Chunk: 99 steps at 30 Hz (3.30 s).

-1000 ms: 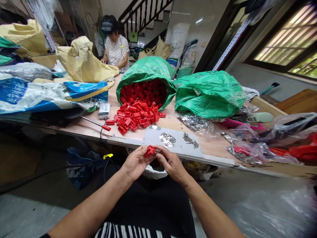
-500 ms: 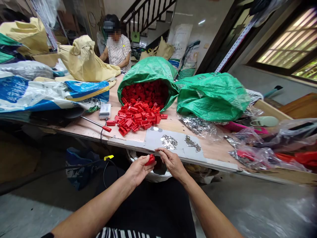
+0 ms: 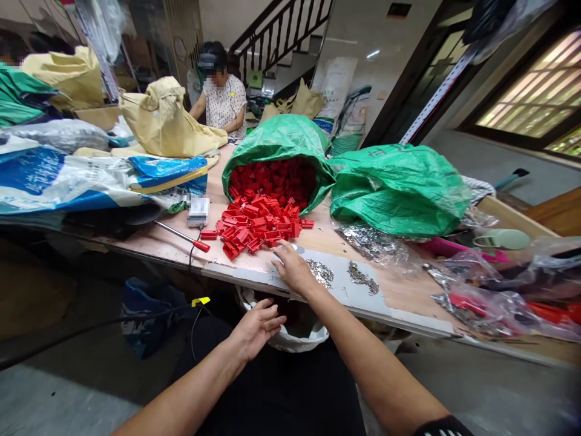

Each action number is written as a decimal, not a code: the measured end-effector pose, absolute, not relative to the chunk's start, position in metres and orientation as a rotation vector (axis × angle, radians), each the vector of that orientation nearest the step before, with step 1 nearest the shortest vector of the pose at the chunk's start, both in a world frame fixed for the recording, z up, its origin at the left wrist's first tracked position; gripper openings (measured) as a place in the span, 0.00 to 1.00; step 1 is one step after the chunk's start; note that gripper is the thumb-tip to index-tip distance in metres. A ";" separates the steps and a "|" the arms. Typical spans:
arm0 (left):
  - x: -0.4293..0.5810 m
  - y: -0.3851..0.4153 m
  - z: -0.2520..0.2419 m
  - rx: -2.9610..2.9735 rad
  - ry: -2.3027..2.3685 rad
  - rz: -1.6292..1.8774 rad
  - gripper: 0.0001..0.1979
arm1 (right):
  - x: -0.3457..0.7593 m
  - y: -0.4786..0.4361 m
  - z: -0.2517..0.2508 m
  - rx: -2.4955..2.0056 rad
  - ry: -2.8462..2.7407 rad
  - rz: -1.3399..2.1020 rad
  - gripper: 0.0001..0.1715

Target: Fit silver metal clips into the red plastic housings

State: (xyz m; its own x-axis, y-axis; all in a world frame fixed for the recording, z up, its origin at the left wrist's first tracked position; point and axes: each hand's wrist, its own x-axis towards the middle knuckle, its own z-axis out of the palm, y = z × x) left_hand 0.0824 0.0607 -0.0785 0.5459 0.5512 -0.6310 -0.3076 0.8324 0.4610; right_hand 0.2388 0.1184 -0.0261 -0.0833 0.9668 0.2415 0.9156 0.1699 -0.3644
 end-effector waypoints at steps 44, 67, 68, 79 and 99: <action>0.080 0.048 -0.041 0.463 0.603 0.463 0.25 | 0.392 -0.001 -0.041 -2.487 -1.364 -0.035 0.07; 0.090 0.042 -0.044 1.031 0.739 0.779 0.23 | 0.396 -0.011 -0.044 -2.359 -1.410 0.010 0.06; 0.090 0.042 -0.044 1.077 0.742 0.805 0.23 | 0.396 -0.009 -0.044 -2.351 -1.411 0.018 0.06; 0.084 0.046 -0.045 1.755 0.829 1.101 0.16 | 0.311 -0.019 -0.005 -1.767 -1.521 0.436 0.09; 0.080 0.035 -0.037 1.999 0.742 1.207 0.14 | 0.245 -0.025 -0.004 -1.615 -1.872 0.422 0.07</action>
